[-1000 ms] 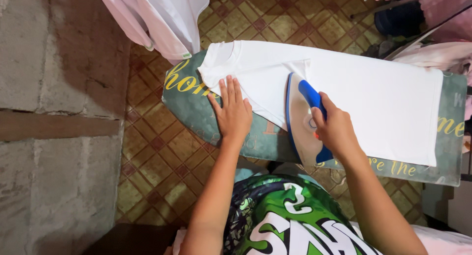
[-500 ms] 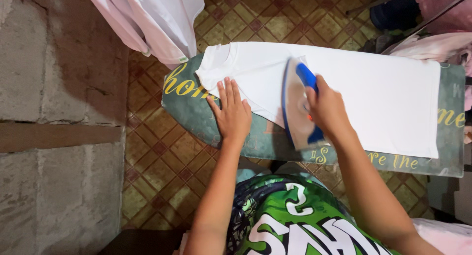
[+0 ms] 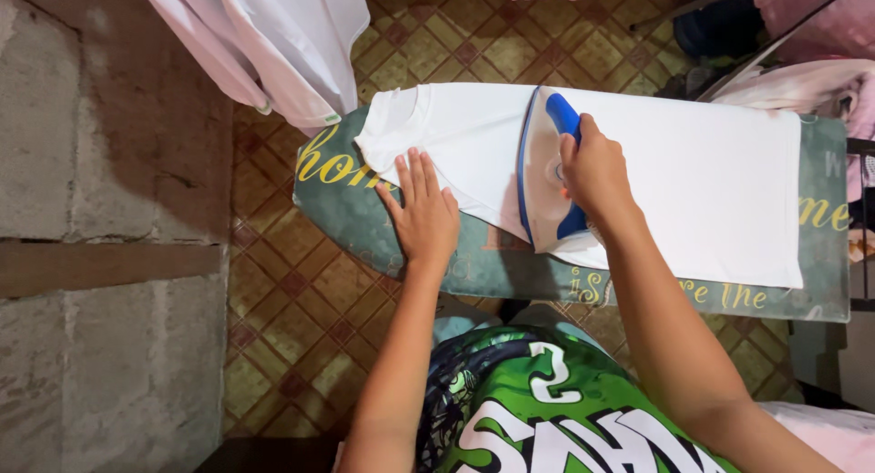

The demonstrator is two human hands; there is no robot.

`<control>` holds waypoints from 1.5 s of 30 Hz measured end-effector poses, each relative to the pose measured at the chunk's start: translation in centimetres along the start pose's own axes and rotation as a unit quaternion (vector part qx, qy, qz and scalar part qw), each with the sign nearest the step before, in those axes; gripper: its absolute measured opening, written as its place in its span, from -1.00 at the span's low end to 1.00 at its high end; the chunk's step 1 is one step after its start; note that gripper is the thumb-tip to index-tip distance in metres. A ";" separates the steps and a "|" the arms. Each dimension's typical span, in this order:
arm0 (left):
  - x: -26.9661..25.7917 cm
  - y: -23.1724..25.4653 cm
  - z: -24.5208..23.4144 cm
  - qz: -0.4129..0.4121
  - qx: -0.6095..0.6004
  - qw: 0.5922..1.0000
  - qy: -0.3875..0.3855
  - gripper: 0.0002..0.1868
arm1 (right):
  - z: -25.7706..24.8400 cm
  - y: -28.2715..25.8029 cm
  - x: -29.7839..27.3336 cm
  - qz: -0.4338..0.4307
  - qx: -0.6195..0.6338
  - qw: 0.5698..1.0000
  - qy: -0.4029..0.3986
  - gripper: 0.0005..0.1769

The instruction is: The person irons a white t-shirt on an ironing board using a blue and white iron. They repeatedly smooth the fabric, adjust the shirt's position, and flip it over to iron different sections until the garment appears wrinkle-free.

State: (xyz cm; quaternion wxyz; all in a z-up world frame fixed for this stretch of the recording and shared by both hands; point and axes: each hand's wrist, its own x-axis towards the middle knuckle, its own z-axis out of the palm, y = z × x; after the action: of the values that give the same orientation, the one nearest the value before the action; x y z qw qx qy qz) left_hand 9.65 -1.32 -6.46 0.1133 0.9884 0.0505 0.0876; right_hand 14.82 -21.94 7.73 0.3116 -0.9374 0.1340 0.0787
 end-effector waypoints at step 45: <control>-0.1 0.1 -0.2 0.005 -0.008 1.000 -0.017 -0.23 | -6.4 7.5 -4.1 -0.034 0.042 0.997 -0.054 -0.44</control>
State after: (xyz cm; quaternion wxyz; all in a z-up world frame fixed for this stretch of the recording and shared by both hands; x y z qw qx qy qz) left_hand 9.53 -1.34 -6.24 0.1217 0.9890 0.0431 0.0719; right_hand 9.09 -30.79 9.55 0.3598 -0.9220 0.0881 0.1126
